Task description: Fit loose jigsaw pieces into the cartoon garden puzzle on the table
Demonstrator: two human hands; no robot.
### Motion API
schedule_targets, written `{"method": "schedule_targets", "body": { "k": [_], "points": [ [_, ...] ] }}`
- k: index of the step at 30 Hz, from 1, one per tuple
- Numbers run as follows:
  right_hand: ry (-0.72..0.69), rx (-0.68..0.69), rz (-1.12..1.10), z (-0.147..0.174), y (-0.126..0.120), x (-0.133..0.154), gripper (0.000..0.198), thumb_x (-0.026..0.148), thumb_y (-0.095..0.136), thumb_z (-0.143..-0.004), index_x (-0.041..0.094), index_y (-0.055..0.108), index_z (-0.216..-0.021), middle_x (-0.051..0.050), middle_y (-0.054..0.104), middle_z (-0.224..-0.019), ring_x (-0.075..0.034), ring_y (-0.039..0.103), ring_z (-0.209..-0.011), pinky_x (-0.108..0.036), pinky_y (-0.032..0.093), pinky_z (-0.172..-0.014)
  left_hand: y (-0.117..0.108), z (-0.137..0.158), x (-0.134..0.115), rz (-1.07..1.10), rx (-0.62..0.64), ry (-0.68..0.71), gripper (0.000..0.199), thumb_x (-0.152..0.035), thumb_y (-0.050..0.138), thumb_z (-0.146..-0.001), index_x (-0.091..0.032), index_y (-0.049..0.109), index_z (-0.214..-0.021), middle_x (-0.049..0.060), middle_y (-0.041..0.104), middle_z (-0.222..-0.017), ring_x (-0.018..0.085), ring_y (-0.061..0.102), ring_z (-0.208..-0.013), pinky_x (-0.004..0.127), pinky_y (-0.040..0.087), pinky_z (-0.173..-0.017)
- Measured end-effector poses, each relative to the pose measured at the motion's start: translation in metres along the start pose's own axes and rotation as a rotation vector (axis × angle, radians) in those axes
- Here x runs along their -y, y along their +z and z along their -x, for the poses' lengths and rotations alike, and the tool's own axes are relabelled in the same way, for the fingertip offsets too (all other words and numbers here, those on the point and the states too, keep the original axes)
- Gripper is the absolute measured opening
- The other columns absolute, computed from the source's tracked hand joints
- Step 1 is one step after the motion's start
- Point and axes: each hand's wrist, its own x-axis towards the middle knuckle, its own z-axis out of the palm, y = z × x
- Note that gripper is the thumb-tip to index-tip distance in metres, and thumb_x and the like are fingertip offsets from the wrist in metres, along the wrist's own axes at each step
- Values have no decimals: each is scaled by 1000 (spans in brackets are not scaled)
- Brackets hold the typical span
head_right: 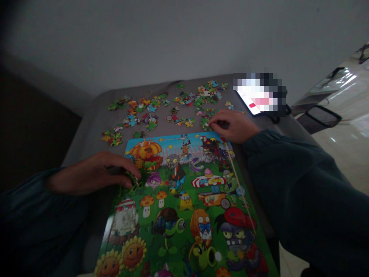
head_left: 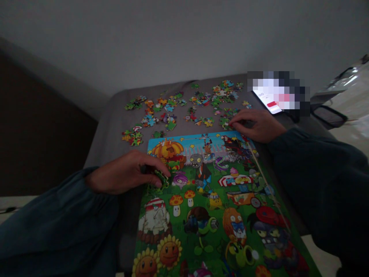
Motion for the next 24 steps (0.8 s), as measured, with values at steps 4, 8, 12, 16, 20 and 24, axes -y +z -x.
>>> {"method": "schedule_targets", "body": {
  "k": [4,8,12,16,20,24],
  "points": [
    [-9,-13,16,1,2,-2,21,36,60,-95,25,77,-95,-7,78,-95,-25,74,-84,-40,58,-80,-1,0,-1,4,13,18,15,-29,82,-83,-30,84,-98,-5,83,-87,13,75,-79,16,54,-69],
    [-25,-27,19,0,2,-3,19,35,61,-94,26,78,-95,-6,78,-94,-25,74,-86,-40,58,-80,0,0,4,-11,21,37,15,-30,79,-87,-28,84,-101,-4,83,-89,13,75,-81,17,54,-71],
    [-24,-16,8,0,1,-2,18,34,62,-93,27,78,-95,-5,79,-95,-26,75,-86,-42,59,-82,-2,0,13,-91,5,38,18,-30,76,-89,-26,83,-105,-1,83,-90,15,76,-80,20,55,-70],
    [-9,-13,9,-1,0,-1,16,34,64,-92,28,79,-95,-4,79,-93,-25,74,-85,-42,59,-81,-6,-2,16,-155,-38,84,16,-33,78,-89,-27,83,-102,-2,83,-91,15,77,-83,21,56,-75],
    [-19,-7,12,-1,0,-1,17,34,62,-94,27,77,-94,-5,78,-94,-25,74,-85,-42,59,-79,-5,-4,14,-197,-144,180,11,-35,79,-89,-28,84,-95,-2,84,-89,15,77,-82,19,56,-75],
    [-27,-16,19,0,1,1,18,35,59,-96,28,76,-94,-6,78,-94,-25,74,-86,-43,59,-80,-6,-3,13,-254,-250,237,14,-36,75,-93,-29,85,-98,0,84,-90,16,77,-79,22,56,-74]
  ]
}}
